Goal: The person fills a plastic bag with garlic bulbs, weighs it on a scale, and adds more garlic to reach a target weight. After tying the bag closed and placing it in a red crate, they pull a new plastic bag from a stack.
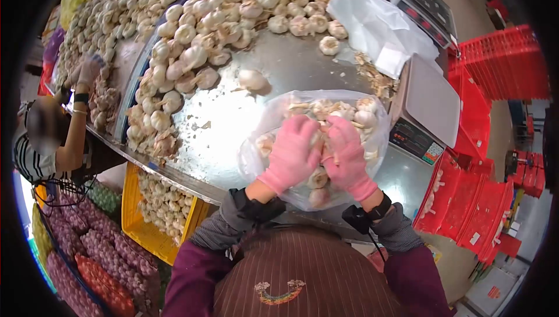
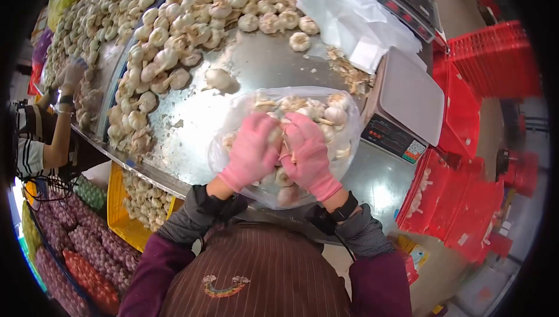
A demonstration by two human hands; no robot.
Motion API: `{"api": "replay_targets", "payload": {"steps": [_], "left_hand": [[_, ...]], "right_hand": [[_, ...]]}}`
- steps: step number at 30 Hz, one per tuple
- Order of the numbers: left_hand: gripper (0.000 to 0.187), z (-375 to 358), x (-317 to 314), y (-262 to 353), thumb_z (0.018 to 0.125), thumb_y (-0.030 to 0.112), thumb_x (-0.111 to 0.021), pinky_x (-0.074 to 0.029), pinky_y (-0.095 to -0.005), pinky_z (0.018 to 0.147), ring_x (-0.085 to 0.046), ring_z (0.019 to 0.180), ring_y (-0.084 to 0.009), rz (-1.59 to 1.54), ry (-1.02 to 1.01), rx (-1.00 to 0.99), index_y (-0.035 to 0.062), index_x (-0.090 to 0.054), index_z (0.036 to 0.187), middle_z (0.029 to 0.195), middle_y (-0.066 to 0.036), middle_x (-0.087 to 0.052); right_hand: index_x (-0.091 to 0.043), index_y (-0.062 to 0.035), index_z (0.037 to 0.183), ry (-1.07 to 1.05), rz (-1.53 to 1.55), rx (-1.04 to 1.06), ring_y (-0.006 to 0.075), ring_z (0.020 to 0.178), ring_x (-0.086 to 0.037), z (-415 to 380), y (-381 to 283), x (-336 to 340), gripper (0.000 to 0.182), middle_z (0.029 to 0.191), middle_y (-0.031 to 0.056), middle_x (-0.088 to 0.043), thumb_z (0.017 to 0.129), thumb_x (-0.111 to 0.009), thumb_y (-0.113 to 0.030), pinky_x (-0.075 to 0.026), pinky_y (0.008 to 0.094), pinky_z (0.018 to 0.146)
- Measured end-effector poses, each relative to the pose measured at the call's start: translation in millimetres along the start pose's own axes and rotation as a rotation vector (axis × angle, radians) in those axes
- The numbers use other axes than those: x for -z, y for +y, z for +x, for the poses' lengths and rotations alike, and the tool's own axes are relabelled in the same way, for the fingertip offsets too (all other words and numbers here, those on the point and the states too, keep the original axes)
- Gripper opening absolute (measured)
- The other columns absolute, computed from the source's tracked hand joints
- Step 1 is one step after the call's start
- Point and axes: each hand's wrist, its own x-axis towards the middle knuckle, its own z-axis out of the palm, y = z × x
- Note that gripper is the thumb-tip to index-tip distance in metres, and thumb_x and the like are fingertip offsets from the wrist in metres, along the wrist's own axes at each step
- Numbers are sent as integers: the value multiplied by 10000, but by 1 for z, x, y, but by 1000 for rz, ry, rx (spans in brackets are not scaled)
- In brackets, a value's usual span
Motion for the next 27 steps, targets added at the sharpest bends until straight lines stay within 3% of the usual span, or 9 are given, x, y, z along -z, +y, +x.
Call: {"api": "replay_targets", "payload": {"steps": [1, 6, 9, 11, 14, 18, 21, 24, 27], "left_hand": [[358, 0, -11, -1, 872, 299, -550, -466, -407, 829, -556, 1035, -335, 3, -5, -14, 27, -531, 1104, 1123, -197, -547], [567, 18, 26, 12, 786, 222, -632, -365, -489, 955, -423, 1181, -407, 164, -368, -355, 45, -439, 1289, 1292, -214, -443], [707, 1, 30, -12, 746, 262, -687, -390, -460, 953, -459, 1160, -391, 625, 208, 208, 14, -385, 1336, 1289, -262, -429], [620, -21, 16, -57, 778, 198, -657, -442, -393, 901, -542, 1042, -351, 229, -66, 742, -25, -422, 1306, 1220, -258, -497], [502, -38, 6, -87, 815, 100, -599, -466, -308, 859, -585, 962, -272, -84, 26, 847, -58, -468, 1273, 1151, -218, -566], [366, -25, 33, -59, 842, -21, -511, -469, -253, 819, -592, 916, -168, -607, 622, 731, -59, -552, 1204, 1032, -90, -631], [404, 4, 102, 13, 799, -59, -401, -463, -230, 806, -589, 922, -132, -727, 489, 444, -65, -560, 1171, 1036, -83, -629], [341, 8, 116, 38, 827, -53, -484, -464, -230, 797, -589, 910, -122, -597, 545, 357, -43, -579, 1154, 1020, -66, -639], [334, -10, 90, -9, 833, -29, -537, -462, -245, 819, -587, 912, -126, -513, 456, 402, -50, -572, 1165, 1011, -68, -645]], "right_hand": [[-541, -20, 1169, -242, -134, -66, 332, 1289, -360, -23, 15, -7, 474, 1342, 155, -440, 732, -617, -188, -238, 488, 1079], [-538, -15, 1194, -428, 121, -85, 354, 1307, -332, -40, 23, 38, 581, 1376, 156, -416, 711, -669, -310, -179, 550, 1083], [-615, -42, 1050, 215, -309, -621, 359, 1246, -394, -33, 76, 33, 410, 1307, 162, -467, 761, -644, -332, -290, 512, 1012], [-633, -38, 994, 312, -432, -781, 349, 1187, -462, -44, 126, 9, 339, 1239, 169, -525, 794, -619, -311, -357, 480, 963], [-623, -18, 944, 183, -78, -865, 338, 986, -584, -42, 148, 4, 243, 1028, 162, -621, 832, -591, -231, -451, 383, 814], [-589, -3, 884, 484, 389, -696, 196, 709, -587, -33, 121, 43, 166, 773, 37, -598, 906, -540, -159, -452, 268, 635], [-578, -17, 897, 637, 1150, -847, 71, 652, -477, -14, 74, 127, 208, 742, -39, -518, 967, -486, -190, -407, 235, 580], [-575, -19, 919, 804, 1339, -681, 82, 637, -444, -5, 69, 157, 246, 730, -32, -511, 979, -470, -233, -387, 248, 573], [-582, -20, 904, 716, 607, -651, 78, 630, -420, -15, 92, 139, 271, 732, -29, -510, 983, -462, -249, -369, 247, 561]]}}
